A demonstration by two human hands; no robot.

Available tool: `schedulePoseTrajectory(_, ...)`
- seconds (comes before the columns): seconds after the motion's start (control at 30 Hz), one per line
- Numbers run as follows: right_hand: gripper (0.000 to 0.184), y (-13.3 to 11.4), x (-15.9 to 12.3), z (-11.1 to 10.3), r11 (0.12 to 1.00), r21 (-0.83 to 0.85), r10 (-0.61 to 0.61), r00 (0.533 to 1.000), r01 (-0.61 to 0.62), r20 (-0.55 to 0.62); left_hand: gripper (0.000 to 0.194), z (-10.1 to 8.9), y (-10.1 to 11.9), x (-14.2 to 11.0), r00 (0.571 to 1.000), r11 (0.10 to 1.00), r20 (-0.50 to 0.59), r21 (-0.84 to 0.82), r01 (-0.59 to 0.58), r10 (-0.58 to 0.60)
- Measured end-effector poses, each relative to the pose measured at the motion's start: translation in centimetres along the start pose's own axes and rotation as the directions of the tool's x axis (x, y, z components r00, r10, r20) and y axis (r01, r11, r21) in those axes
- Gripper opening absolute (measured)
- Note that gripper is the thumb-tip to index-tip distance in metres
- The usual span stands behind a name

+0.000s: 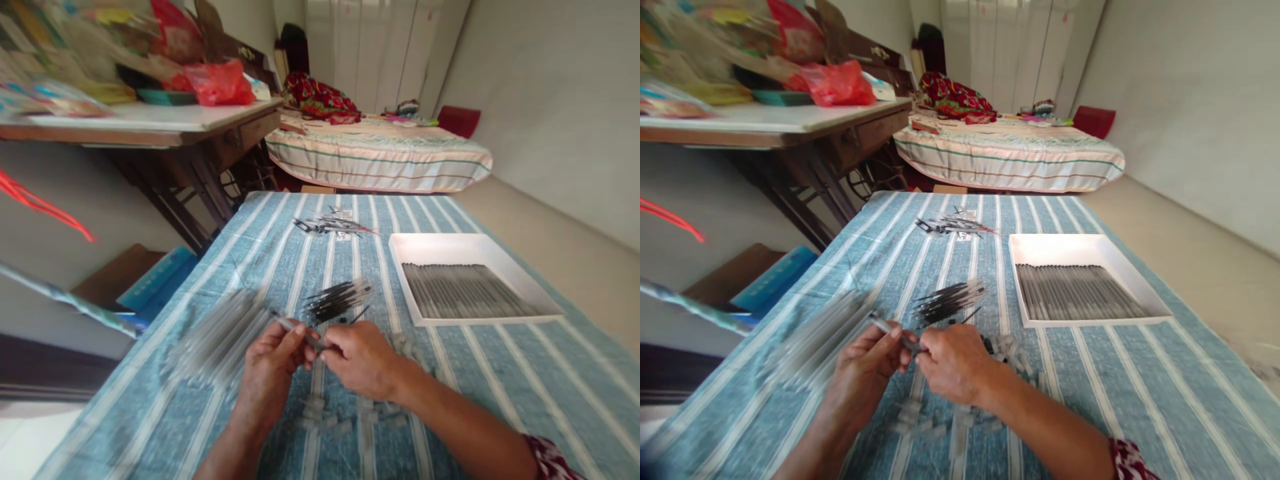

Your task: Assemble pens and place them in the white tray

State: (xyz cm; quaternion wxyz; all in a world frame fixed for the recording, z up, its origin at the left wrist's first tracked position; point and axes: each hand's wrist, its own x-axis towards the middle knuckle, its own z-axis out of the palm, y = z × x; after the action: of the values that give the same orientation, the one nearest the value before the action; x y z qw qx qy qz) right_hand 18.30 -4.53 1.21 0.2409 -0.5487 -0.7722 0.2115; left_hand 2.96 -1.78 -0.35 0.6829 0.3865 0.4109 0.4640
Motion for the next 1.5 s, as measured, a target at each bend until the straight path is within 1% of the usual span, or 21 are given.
schedulePoseTrajectory(0.1,0.014,0.0,0.0,-0.3,1.000,-0.028,-0.003,1.000,0.002,-0.013,0.014,0.0,0.1,0.0,1.000,1.000,0.013,0.024,0.009,-0.009)
schedulePoseTrajectory(0.17,0.013,0.2,0.1,-0.6,0.999,-0.037,0.014,1.000,-0.015,-0.022,0.016,0.2,0.2,0.0,0.999,0.997,0.027,0.069,0.022,-0.024)
schedulePoseTrajectory(0.2,0.012,0.4,0.1,-1.0,0.999,-0.037,0.024,0.999,-0.025,-0.026,0.017,0.3,0.3,-0.1,0.999,0.993,0.031,0.118,0.026,-0.030)
schedulePoseTrajectory(0.27,0.012,1.4,0.2,-2.2,0.998,-0.025,0.062,0.997,-0.064,-0.055,0.021,0.5,0.4,-0.1,1.000,0.962,0.009,0.274,0.017,-0.020)
schedulePoseTrajectory(0.33,0.014,3.2,0.1,-4.0,0.988,-0.006,0.153,0.981,-0.155,-0.121,0.026,0.5,0.5,-0.1,1.000,0.891,-0.029,0.454,0.008,0.006)
schedulePoseTrajectory(0.37,0.016,4.4,0.0,-5.2,0.976,-0.003,0.215,0.961,-0.219,-0.172,0.028,0.4,0.5,0.0,0.999,0.850,-0.040,0.527,0.007,0.016)
schedulePoseTrajectory(0.43,0.018,7.2,-0.6,-7.5,0.919,-0.039,0.368,0.888,-0.393,-0.276,0.029,0.1,0.4,0.2,1.000,0.769,-0.023,0.640,0.008,0.009)
schedulePoseTrajectory(0.5,0.018,10.0,-1.6,-9.4,0.825,-0.114,0.499,0.808,-0.554,-0.311,0.029,-0.3,0.3,0.4,0.999,0.693,0.034,0.720,-0.023,-0.002)
schedulePoseTrajectory(0.53,0.019,11.3,-2.2,-10.1,0.761,-0.152,0.568,0.761,-0.630,-0.314,0.029,-0.5,0.3,0.4,0.998,0.659,0.064,0.751,-0.047,-0.001)
schedulePoseTrajectory(0.57,0.019,12.4,-2.7,-10.6,0.724,-0.164,0.603,0.731,-0.670,-0.320,0.029,-0.6,0.2,0.5,0.996,0.630,0.090,0.773,-0.071,0.002)
schedulePoseTrajectory(0.63,0.020,14.0,-3.6,-11.1,0.671,-0.176,0.650,0.685,-0.721,-0.330,0.030,-0.8,0.0,0.5,0.992,0.595,0.124,0.797,-0.103,0.006)
schedulePoseTrajectory(0.7,0.021,14.7,-4.2,-11.1,0.644,-0.177,0.677,0.663,-0.744,-0.320,0.029,-0.9,-0.1,0.4,0.991,0.581,0.130,0.806,-0.113,0.013)
schedulePoseTrajectory(0.77,0.021,14.8,-4.4,-10.8,0.633,-0.178,0.696,0.655,-0.753,-0.295,0.028,-0.9,-0.2,0.5,0.992,0.571,0.126,0.812,-0.121,0.031)
schedulePoseTrajectory(0.87,0.022,14.5,-4.3,-10.3,0.634,-0.182,0.708,0.658,-0.752,-0.255,0.027,-1.0,-0.3,0.7,0.992,0.540,0.108,0.833,-0.122,0.058)
schedulePoseTrajectory(1.03,0.025,14.3,-4.2,-10.2,0.649,-0.227,0.696,0.687,-0.726,-0.206,0.029,-1.6,-0.6,1.5,0.993,0.529,0.114,0.841,-0.110,0.026)
schedulePoseTrajectory(1.13,0.030,14.4,-4.3,-10.2,0.651,-0.266,0.686,0.701,-0.711,-0.195,0.030,-1.9,-0.8,1.8,0.992,0.501,0.126,0.857,-0.119,0.019)
schedulePoseTrajectory(1.27,0.030,14.4,-4.4,-10.2,0.661,-0.299,0.669,0.721,-0.688,-0.180,0.030,-1.7,-0.9,1.5,0.992,0.480,0.129,0.869,-0.119,0.013)
schedulePoseTrajectory(1.4,0.030,14.4,-4.5,-10.2,0.672,-0.310,0.655,0.735,-0.672,-0.174,0.026,-1.4,-0.7,1.2,0.991,0.453,0.120,0.882,-0.132,0.055)
schedulePoseTrajectory(1.5,0.031,14.5,-4.6,-10.3,0.678,-0.312,0.651,0.741,-0.666,-0.167,0.026,-1.5,-0.6,1.2,0.987,0.416,0.158,0.895,-0.159,0.037)
